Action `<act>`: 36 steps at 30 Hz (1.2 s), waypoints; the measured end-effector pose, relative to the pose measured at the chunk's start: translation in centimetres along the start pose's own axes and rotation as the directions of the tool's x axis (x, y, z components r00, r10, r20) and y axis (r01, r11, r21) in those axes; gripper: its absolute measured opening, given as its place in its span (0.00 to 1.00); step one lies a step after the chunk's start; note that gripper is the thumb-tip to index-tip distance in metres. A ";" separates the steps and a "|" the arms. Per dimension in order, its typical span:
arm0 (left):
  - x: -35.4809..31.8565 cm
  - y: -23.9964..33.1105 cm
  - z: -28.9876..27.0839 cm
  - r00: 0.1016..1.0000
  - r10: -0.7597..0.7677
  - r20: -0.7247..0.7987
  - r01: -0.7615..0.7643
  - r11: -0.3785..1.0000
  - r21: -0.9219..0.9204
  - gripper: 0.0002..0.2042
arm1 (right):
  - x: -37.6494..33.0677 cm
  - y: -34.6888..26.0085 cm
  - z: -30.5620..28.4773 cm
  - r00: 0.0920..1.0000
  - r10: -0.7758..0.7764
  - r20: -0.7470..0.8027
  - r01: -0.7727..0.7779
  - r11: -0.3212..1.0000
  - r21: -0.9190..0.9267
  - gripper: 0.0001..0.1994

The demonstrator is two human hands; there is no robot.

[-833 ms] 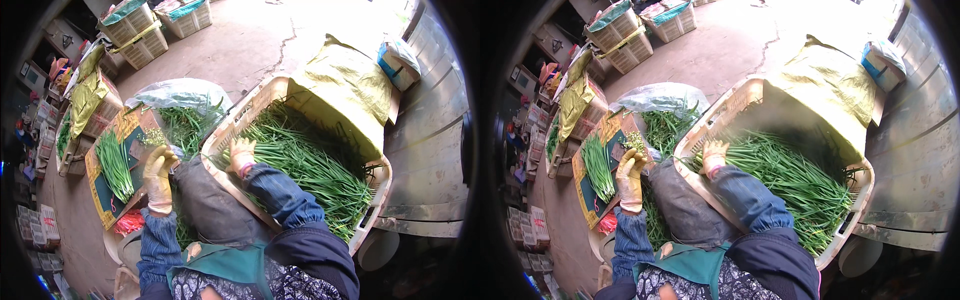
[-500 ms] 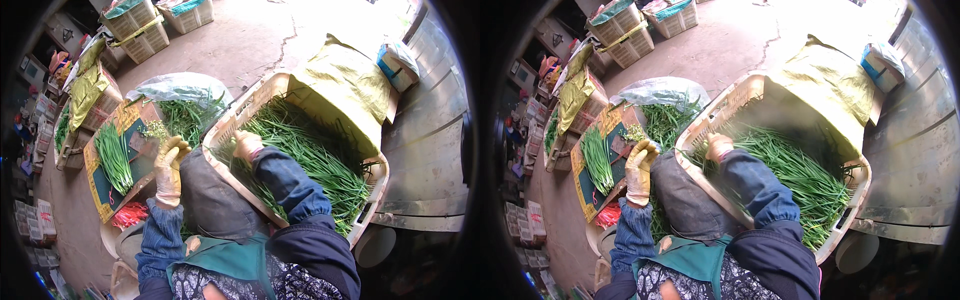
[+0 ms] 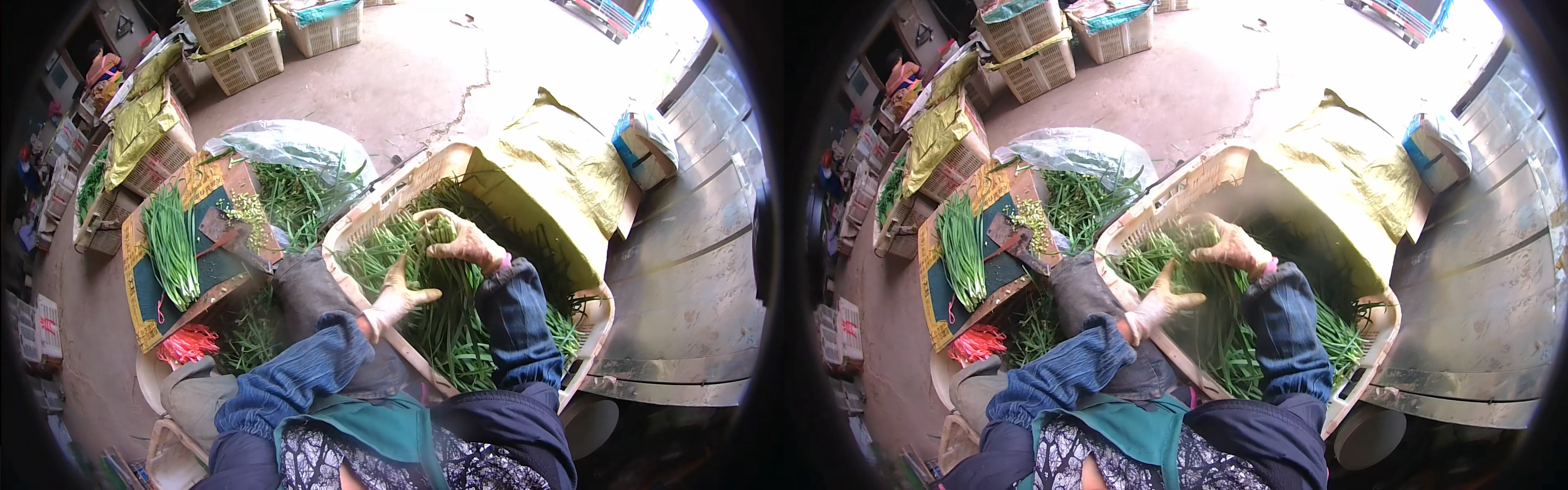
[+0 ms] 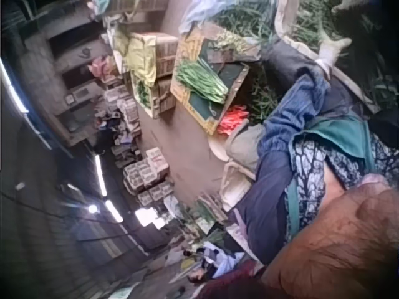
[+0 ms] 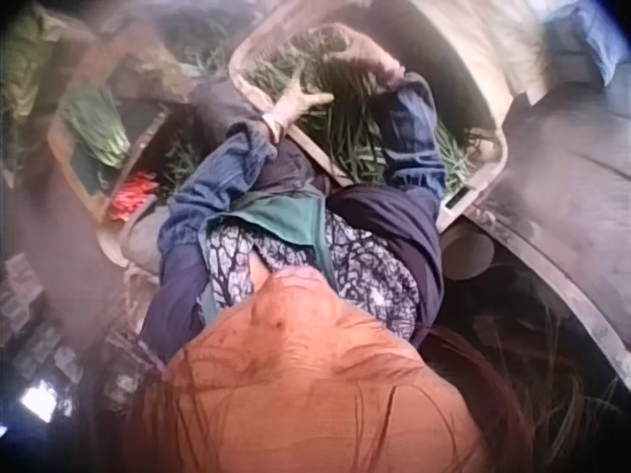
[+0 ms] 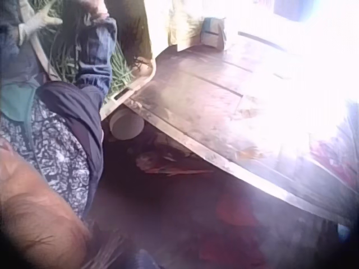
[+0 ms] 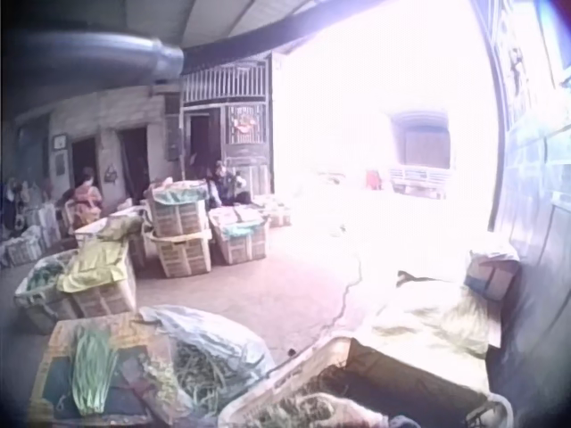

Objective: The person gathers green onions from a large crate, trims the ends with a knife, and ties them into bundles using red rubber bands. The finished bundles are placed into a plastic basket.

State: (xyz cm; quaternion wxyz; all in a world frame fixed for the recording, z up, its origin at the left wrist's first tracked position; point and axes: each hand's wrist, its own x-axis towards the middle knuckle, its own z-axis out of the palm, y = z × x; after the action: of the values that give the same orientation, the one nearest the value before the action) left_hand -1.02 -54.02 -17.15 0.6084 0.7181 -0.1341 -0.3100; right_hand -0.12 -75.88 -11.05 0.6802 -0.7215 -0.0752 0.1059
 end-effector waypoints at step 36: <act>-3.1 5.3 -10.5 0.882 0.469 -0.048 -0.471 0.881 -0.054 0.39 | -0.2 -14.7 3.2 0.880 -0.257 -0.400 0.265 0.964 -0.036 0.07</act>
State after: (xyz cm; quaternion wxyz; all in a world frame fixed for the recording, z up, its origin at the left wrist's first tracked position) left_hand 3.90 -45.16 -10.46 0.6902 0.6496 -0.2838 -0.1454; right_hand -0.57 -71.91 3.43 0.6960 -0.7044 -0.0295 -0.1358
